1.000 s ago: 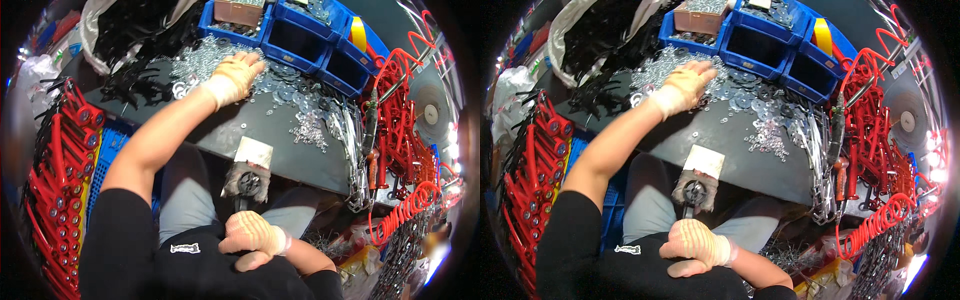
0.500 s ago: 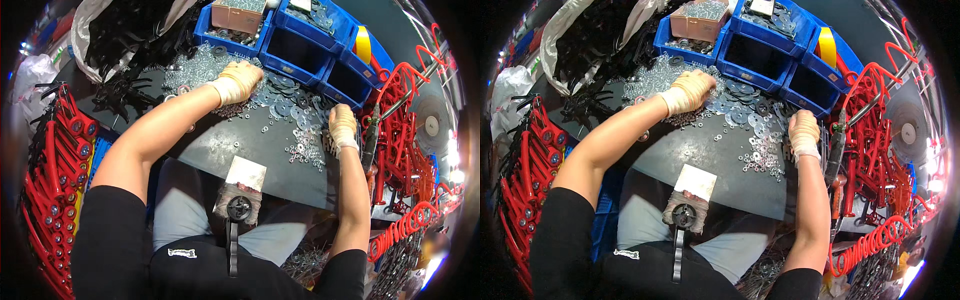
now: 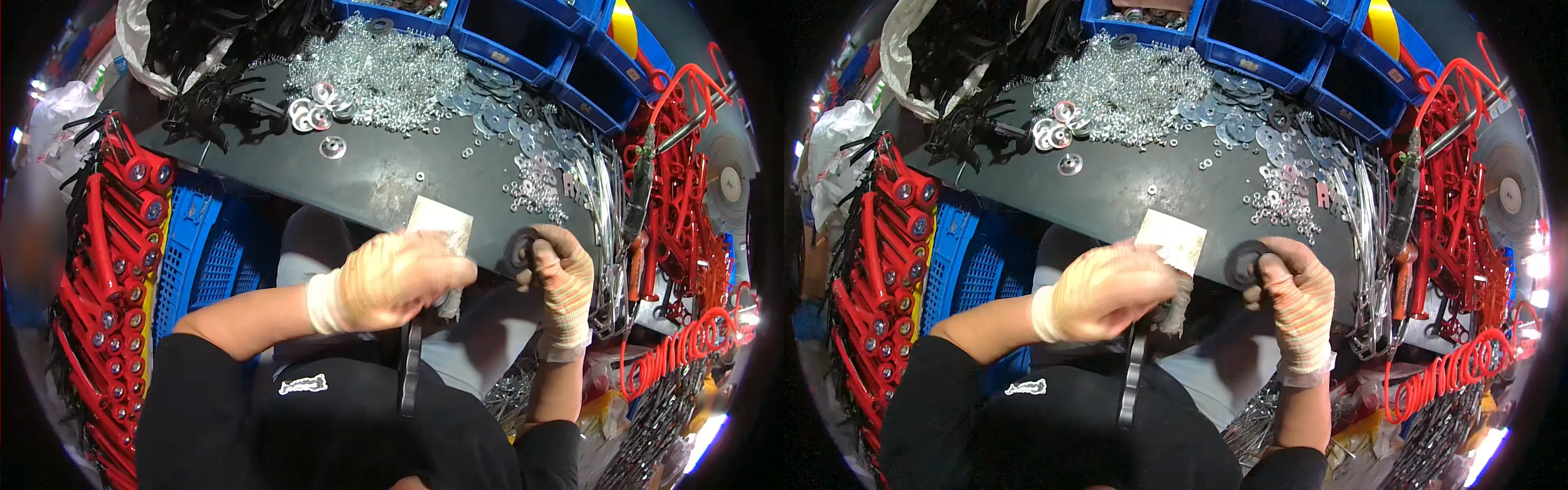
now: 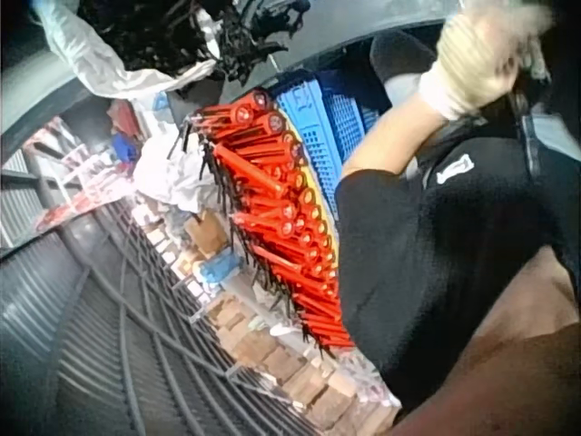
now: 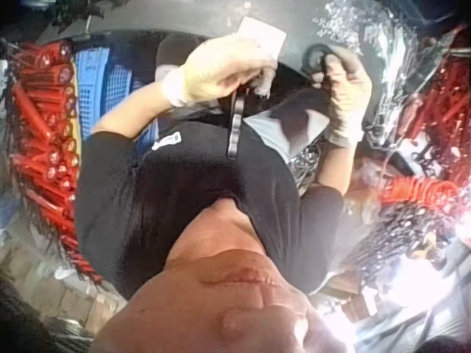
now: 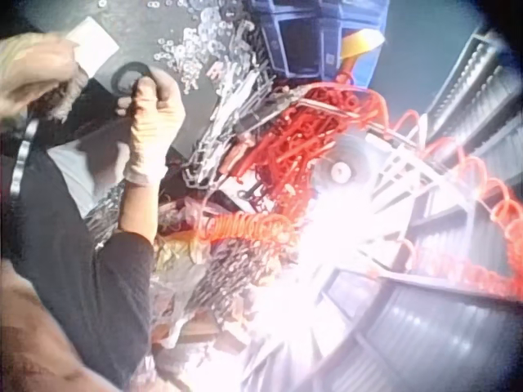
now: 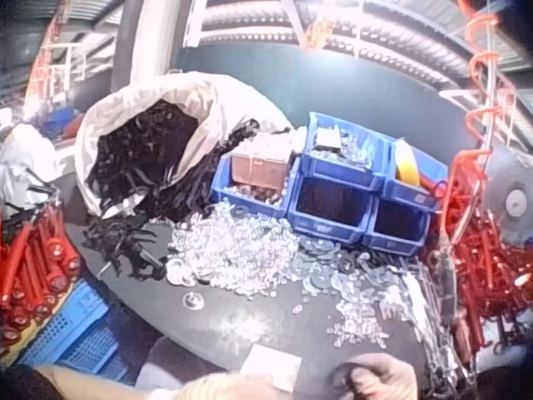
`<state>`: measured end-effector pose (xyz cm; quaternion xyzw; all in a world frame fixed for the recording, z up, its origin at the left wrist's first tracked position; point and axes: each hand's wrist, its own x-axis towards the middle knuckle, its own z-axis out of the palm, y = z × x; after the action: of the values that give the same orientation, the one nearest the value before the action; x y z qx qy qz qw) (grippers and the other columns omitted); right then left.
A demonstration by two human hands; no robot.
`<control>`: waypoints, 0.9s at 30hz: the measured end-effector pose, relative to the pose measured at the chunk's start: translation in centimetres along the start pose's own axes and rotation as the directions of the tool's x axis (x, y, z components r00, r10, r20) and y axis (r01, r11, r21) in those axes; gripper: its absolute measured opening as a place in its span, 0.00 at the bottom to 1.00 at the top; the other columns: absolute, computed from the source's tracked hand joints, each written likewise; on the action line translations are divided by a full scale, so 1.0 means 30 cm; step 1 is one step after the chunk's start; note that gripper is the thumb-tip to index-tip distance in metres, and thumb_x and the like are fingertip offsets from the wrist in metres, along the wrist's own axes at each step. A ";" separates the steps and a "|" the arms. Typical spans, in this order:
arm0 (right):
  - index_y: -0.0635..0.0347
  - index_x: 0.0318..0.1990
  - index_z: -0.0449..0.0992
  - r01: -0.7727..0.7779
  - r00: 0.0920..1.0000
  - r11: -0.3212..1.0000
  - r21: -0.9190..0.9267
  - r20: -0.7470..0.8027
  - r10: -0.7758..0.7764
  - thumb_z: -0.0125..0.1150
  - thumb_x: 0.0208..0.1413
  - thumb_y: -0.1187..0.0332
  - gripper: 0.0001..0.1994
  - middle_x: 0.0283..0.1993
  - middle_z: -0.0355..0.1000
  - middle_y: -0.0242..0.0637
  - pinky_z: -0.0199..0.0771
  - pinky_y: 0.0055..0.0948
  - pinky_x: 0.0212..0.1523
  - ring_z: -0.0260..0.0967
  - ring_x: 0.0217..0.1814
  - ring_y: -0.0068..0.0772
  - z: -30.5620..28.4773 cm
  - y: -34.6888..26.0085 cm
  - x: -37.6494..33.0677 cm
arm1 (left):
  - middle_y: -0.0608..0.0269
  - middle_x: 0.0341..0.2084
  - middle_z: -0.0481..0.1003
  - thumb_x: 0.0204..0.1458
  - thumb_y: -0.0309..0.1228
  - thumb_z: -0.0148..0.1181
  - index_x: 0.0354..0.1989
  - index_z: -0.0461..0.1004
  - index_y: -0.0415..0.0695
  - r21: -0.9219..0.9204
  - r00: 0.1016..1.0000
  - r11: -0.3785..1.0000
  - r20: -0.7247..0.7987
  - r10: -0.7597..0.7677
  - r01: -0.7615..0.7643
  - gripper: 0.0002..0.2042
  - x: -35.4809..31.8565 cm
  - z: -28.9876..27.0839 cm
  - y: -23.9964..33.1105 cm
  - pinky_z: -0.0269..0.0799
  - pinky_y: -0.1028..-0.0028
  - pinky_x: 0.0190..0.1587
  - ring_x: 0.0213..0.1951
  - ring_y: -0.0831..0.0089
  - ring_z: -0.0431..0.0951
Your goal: Assembling the components of red caulking guns at an industrial workbench using manual and electric tools.
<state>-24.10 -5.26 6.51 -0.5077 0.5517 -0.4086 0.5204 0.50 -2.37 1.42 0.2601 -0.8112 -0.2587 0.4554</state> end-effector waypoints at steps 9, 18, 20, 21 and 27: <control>0.70 0.45 0.76 0.065 0.996 0.993 0.099 0.053 -0.071 0.62 0.52 0.68 0.15 0.32 0.75 0.35 0.69 0.18 0.26 0.67 0.24 0.20 0.052 -0.110 -0.134 | 0.52 0.37 0.74 0.40 0.18 0.62 0.45 0.69 0.36 0.168 0.994 0.984 0.100 0.046 -0.063 0.20 0.003 0.059 0.046 0.69 0.63 0.49 0.42 0.50 0.73; 0.66 0.48 0.72 0.079 0.909 0.996 -0.033 0.414 -0.058 0.61 0.53 0.70 0.16 0.36 0.74 0.35 0.71 0.23 0.42 0.69 0.42 0.22 0.138 0.018 -0.091 | 0.55 0.45 0.72 0.30 0.30 0.70 0.45 0.72 0.40 0.024 0.992 0.996 -0.095 -0.086 0.089 0.28 -0.057 0.070 0.044 0.54 0.54 0.62 0.47 0.56 0.73; 0.64 0.45 0.74 0.218 0.876 0.945 -0.243 0.475 -0.080 0.63 0.52 0.68 0.14 0.34 0.73 0.34 0.71 0.24 0.41 0.70 0.38 0.24 0.037 -0.002 -0.039 | 0.57 0.42 0.73 0.35 0.36 0.68 0.44 0.74 0.43 0.137 0.987 0.989 -0.156 -0.032 0.054 0.24 -0.093 0.095 0.001 0.54 0.54 0.60 0.49 0.57 0.71; 0.62 0.41 0.76 0.631 0.776 0.655 -0.417 0.312 -0.549 0.63 0.51 0.66 0.12 0.33 0.73 0.35 0.72 0.28 0.40 0.71 0.36 0.29 -0.086 0.050 0.045 | 0.57 0.42 0.74 0.36 0.37 0.68 0.44 0.74 0.43 0.166 0.987 0.984 -0.155 -0.040 0.066 0.24 -0.100 0.085 0.009 0.54 0.53 0.60 0.50 0.57 0.71; 0.60 0.43 0.76 -0.465 0.861 -0.066 -0.883 -0.434 -0.265 0.57 0.48 0.51 0.22 0.39 0.74 0.55 0.70 0.45 0.48 0.72 0.42 0.53 -1.253 0.194 0.187 | 0.61 0.43 0.75 0.35 0.39 0.69 0.54 0.68 0.44 0.019 0.985 0.996 -0.156 -0.078 0.082 0.33 -0.049 0.084 -0.013 0.50 0.52 0.62 0.50 0.57 0.72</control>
<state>-61.75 -12.84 4.60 -0.5541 0.8180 0.0542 -0.1446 -0.97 -1.24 -0.86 0.3174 -0.7654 -0.2453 0.5032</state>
